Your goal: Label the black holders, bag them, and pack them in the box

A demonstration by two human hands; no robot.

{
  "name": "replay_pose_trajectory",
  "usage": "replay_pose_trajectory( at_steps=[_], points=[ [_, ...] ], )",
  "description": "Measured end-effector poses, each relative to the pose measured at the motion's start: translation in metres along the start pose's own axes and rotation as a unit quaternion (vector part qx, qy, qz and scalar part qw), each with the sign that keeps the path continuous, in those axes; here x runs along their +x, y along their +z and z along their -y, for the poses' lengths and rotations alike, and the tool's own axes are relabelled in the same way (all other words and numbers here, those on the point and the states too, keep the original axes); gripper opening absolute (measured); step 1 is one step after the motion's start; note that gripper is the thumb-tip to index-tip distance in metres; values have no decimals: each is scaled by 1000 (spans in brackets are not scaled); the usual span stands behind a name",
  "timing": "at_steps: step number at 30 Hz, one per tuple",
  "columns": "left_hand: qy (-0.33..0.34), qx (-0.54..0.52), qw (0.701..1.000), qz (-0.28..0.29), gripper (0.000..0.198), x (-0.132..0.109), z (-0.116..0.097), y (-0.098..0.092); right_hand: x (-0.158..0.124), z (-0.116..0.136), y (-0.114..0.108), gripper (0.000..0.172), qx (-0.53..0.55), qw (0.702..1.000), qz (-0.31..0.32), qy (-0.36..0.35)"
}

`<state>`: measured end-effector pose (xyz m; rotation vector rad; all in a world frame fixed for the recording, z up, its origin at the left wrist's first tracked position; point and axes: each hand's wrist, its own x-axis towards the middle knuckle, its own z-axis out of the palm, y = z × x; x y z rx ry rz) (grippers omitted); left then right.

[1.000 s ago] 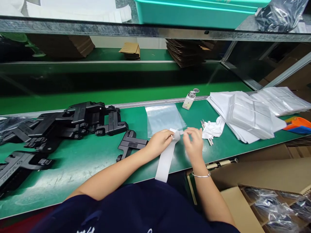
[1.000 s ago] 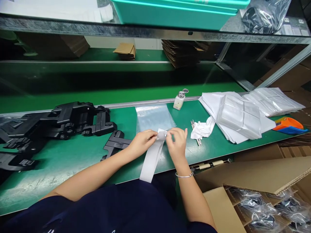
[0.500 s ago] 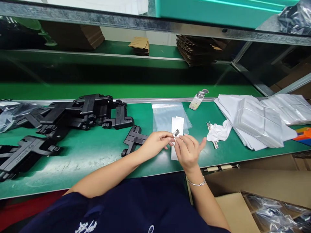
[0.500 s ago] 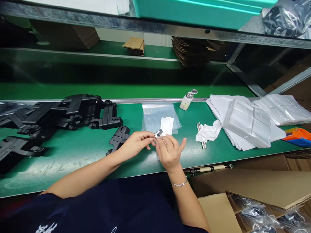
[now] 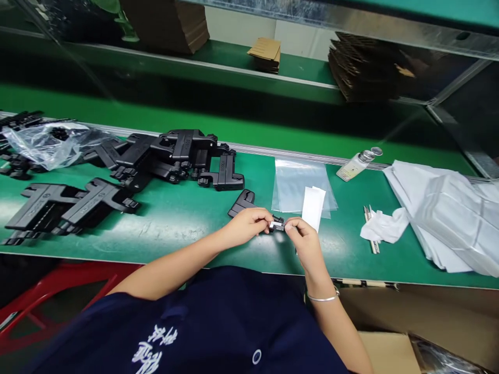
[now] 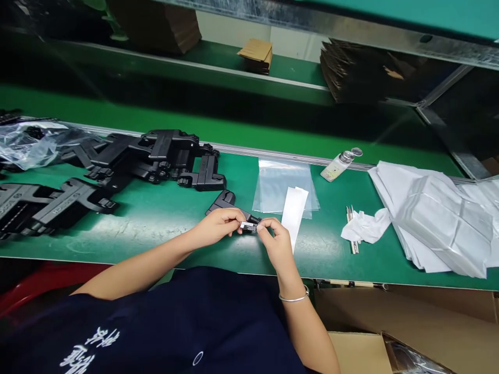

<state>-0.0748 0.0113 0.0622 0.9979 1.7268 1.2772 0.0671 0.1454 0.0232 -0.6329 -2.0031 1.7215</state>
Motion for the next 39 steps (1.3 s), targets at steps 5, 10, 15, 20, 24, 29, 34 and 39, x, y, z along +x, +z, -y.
replay_pose_trajectory(
  at_steps=[5, 10, 15, 20, 24, 29, 34, 39],
  points=[
    [42, 51, 998, -6, 20, -4, 4, -7, 2, 1, 7, 15, 1, 1000, 14, -3],
    [69, 94, 993, 5, 23, -3, 11, -16, 1, 4, 13, 14, -12, 1000, 28, -2],
    [120, 242, 962, -41, 30, 12, 36, -59, 6, 0, 0, 12, 15, 998, -53, -6],
    [60, 270, 959, -65, 45, 2, 69, -51, 12, -13, -3, 15, -14, 994, -104, -5],
    [21, 256, 956, -145, 44, -19, 76, -14, 10, -16, 20, 16, -95, 995, -32, -23],
    [12, 229, 962, -151, 43, -24, 74, -2, 15, -12, 39, 15, -170, 985, 9, -23],
    [17, 217, 965, -147, 42, -23, 75, -5, 20, -9, 39, 15, -189, 981, 29, -10],
    [21, 209, 966, -152, 42, -23, 75, -4, 20, -8, 40, 15, -196, 980, 34, -7]
  ],
)
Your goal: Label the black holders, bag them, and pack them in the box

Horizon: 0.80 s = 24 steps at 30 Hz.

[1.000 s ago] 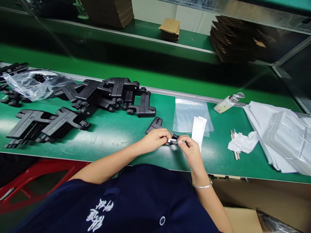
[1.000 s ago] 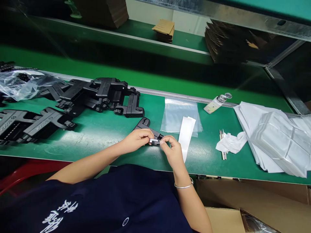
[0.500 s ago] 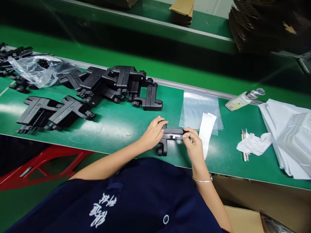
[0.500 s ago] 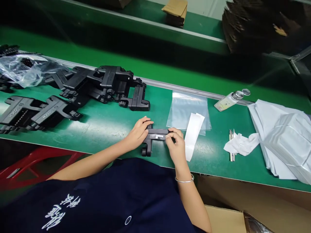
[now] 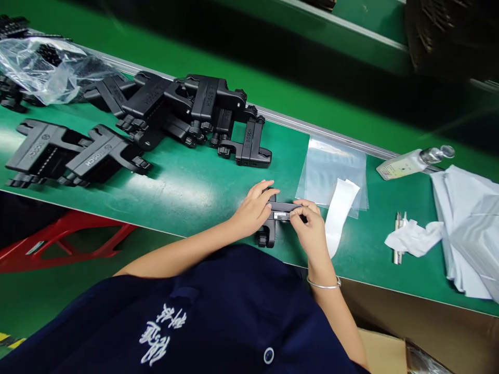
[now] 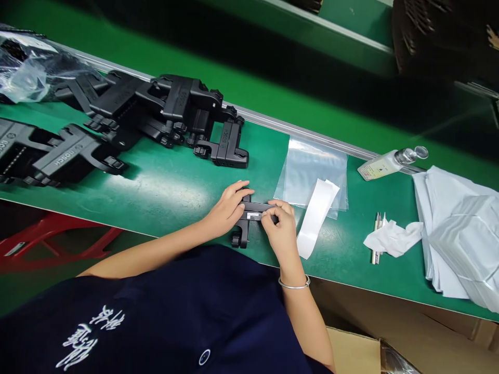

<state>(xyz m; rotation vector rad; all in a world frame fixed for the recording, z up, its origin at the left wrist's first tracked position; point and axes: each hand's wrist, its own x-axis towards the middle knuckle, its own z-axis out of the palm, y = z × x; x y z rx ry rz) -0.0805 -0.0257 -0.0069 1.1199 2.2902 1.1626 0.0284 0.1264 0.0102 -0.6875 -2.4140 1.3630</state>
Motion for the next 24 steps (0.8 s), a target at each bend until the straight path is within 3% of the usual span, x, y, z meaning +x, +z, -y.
replay_pose_trajectory(
  at_steps=[24],
  points=[
    [23, 14, 1000, -12, 40, 0, 3, 2, -3, 2, 3, 13, 7, 1000, -20, 4]
  ],
)
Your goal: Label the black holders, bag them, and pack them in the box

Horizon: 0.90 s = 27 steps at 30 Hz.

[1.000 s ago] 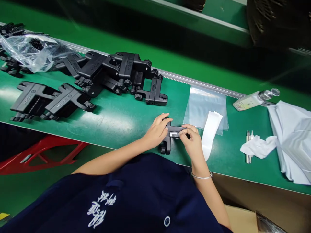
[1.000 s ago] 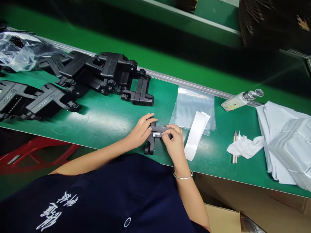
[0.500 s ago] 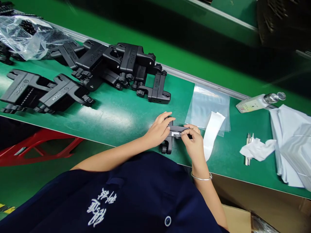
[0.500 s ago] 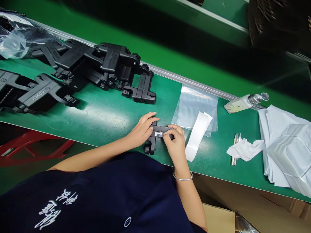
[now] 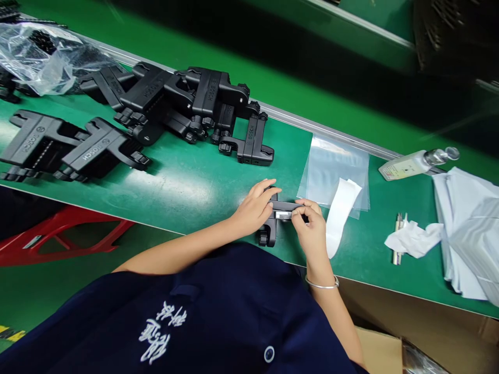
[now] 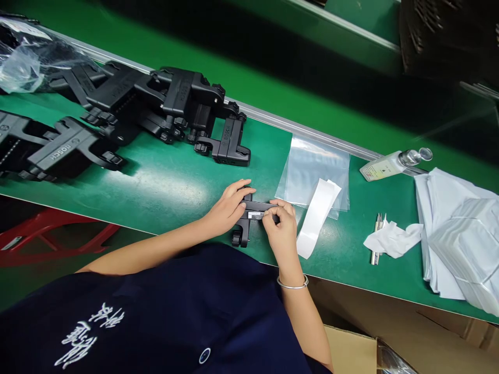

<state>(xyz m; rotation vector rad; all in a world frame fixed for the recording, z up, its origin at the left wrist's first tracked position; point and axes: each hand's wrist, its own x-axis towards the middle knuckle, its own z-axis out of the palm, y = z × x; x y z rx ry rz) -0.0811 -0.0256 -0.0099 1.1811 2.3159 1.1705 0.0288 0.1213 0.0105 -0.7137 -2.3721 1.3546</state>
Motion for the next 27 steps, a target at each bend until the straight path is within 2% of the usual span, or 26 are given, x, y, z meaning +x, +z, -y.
replay_pose_trajectory(
  at_steps=[5, 7, 13, 18, 27],
  points=[
    [43, -14, 998, -44, 39, -6, 1, -11, -8, 2, -5, 13, -5, 996, -83, -16],
    [70, -4, 997, -36, 42, -9, 2, -17, -10, 2, -7, 13, -12, 995, -96, -16],
    [36, 44, 997, 57, 52, -16, 6, -14, -10, 4, -2, 13, -38, 998, -55, -6],
    [29, 49, 997, 59, 54, -17, 5, -9, -8, 4, 2, 15, -25, 999, -27, 26],
    [31, 53, 997, 54, 53, -16, 6, -9, -7, 5, 2, 14, -30, 999, -30, 31]
  ],
)
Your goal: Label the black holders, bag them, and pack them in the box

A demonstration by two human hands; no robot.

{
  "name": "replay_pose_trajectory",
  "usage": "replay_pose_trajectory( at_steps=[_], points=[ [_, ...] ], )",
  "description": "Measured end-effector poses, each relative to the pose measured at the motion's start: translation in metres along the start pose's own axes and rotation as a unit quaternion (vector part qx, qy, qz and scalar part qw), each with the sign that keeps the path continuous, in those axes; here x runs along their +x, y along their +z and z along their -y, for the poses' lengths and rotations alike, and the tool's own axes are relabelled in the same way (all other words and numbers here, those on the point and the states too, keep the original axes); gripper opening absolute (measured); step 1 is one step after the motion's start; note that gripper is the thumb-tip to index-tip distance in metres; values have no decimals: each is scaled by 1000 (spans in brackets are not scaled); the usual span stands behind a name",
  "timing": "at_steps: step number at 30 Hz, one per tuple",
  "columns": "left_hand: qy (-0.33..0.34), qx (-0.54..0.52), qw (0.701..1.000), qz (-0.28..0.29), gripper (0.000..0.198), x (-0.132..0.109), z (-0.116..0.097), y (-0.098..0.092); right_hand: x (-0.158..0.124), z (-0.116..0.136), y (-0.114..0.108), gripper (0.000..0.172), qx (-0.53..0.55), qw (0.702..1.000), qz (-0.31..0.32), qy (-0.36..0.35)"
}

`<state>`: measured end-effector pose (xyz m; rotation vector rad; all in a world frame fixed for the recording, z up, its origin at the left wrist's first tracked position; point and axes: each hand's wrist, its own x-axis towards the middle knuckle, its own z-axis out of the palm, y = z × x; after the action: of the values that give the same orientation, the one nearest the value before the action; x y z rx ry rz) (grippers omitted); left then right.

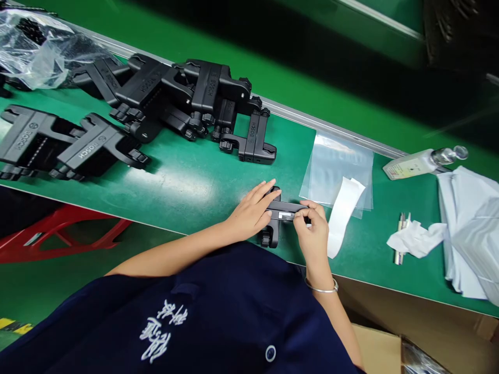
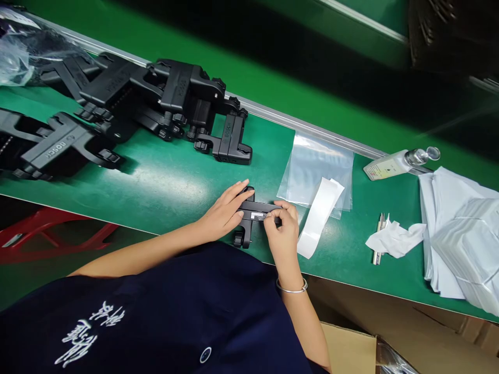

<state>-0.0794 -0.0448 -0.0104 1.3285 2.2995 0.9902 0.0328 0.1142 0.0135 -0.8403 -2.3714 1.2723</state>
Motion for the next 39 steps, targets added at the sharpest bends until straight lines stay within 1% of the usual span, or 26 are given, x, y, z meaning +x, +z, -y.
replay_pose_trajectory(
  at_steps=[8, 30, 39],
  points=[
    [3, -1, 1000, -3, 53, 0, 0, 0, 0, -1, 2, 12, -4, 1000, -8, -18],
    [2, -4, 1000, -2, 52, 0, -1, 0, -2, -1, 3, 12, -17, 1000, -9, -20],
    [4, -6, 1000, -11, 54, 0, 1, 2, -2, -1, 3, 11, -14, 1000, -14, -24]
  ],
)
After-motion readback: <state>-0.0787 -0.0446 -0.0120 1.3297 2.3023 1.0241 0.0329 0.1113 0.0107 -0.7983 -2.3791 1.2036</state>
